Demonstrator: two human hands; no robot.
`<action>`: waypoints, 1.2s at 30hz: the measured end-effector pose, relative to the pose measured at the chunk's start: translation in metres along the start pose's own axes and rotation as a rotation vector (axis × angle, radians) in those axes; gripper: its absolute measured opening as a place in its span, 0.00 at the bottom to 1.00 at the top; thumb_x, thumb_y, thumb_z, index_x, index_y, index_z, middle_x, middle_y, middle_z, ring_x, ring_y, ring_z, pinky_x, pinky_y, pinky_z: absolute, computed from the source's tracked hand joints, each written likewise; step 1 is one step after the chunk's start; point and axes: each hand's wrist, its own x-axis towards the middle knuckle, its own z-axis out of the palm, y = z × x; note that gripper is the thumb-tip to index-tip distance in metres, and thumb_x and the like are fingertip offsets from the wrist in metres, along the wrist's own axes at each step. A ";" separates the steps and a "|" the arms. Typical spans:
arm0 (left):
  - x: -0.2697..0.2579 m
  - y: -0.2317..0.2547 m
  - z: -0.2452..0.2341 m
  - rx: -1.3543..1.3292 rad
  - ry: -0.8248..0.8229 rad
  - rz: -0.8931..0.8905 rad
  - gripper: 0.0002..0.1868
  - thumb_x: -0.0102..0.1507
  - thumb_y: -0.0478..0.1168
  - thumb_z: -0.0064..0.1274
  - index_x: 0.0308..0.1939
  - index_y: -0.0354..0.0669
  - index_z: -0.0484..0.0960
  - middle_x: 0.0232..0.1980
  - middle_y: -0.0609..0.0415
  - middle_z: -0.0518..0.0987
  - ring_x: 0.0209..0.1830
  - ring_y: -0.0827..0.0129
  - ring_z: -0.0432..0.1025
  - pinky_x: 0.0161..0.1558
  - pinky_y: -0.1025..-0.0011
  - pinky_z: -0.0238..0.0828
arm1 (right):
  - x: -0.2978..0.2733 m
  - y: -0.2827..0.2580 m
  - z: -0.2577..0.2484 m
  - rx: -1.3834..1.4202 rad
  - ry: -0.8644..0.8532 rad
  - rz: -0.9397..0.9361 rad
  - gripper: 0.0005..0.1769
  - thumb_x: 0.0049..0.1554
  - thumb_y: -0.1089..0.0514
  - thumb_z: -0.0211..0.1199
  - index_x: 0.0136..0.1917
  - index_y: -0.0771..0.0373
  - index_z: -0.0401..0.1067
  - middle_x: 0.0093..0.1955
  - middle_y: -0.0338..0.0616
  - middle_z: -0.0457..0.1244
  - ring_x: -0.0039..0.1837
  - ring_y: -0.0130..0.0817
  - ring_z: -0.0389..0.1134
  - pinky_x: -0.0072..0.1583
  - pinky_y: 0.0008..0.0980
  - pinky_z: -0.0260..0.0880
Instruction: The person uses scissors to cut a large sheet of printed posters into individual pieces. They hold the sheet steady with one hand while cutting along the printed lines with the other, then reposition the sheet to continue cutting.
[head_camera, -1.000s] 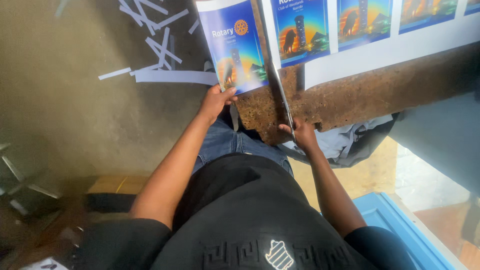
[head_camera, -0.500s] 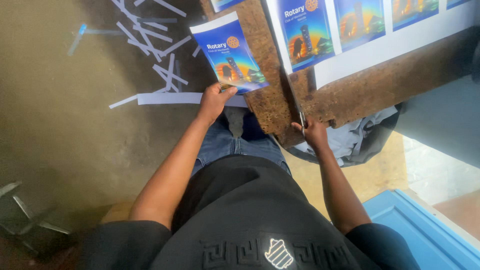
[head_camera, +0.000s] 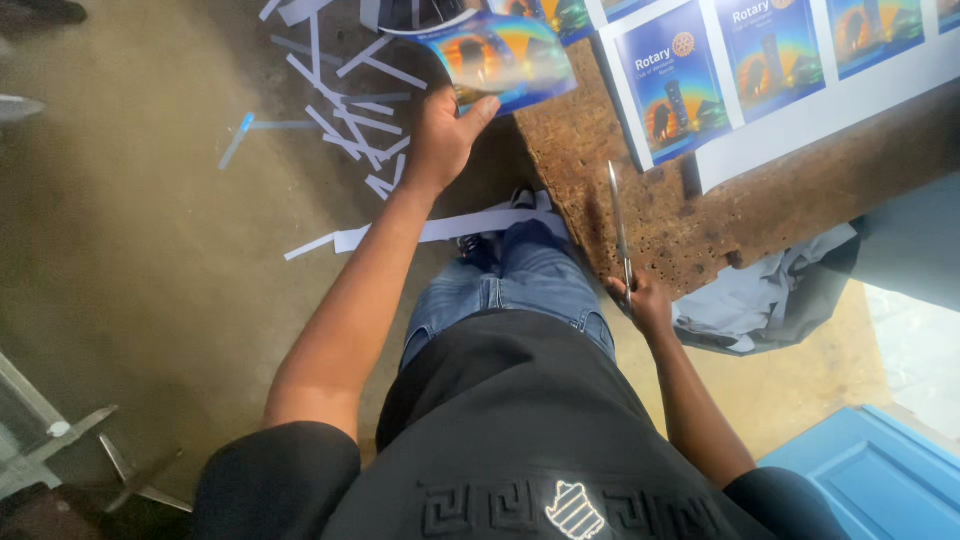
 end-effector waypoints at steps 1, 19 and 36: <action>0.005 0.009 -0.012 -0.127 -0.067 0.178 0.10 0.66 0.43 0.53 0.48 0.46 0.81 0.47 0.60 0.82 0.50 0.70 0.75 0.57 0.66 0.69 | -0.007 -0.014 -0.001 -0.044 -0.044 -0.039 0.34 0.56 0.21 0.54 0.37 0.54 0.64 0.32 0.41 0.58 0.37 0.36 0.61 0.39 0.42 0.52; 0.162 -0.170 0.107 -0.321 -0.017 -0.629 0.20 0.61 0.47 0.63 0.51 0.39 0.79 0.43 0.48 0.84 0.41 0.67 0.83 0.41 0.72 0.82 | 0.126 -0.138 -0.102 0.285 -0.047 -0.003 0.29 0.55 0.32 0.74 0.38 0.59 0.70 0.28 0.50 0.65 0.40 0.46 0.71 0.47 0.36 0.66; 0.181 -0.161 0.125 0.381 -0.104 -0.723 0.23 0.60 0.62 0.51 0.47 0.51 0.74 0.42 0.56 0.82 0.54 0.63 0.78 0.58 0.60 0.73 | 0.196 -0.172 -0.131 0.171 -0.345 0.022 0.32 0.53 0.31 0.72 0.38 0.63 0.70 0.30 0.57 0.64 0.42 0.53 0.69 0.50 0.43 0.65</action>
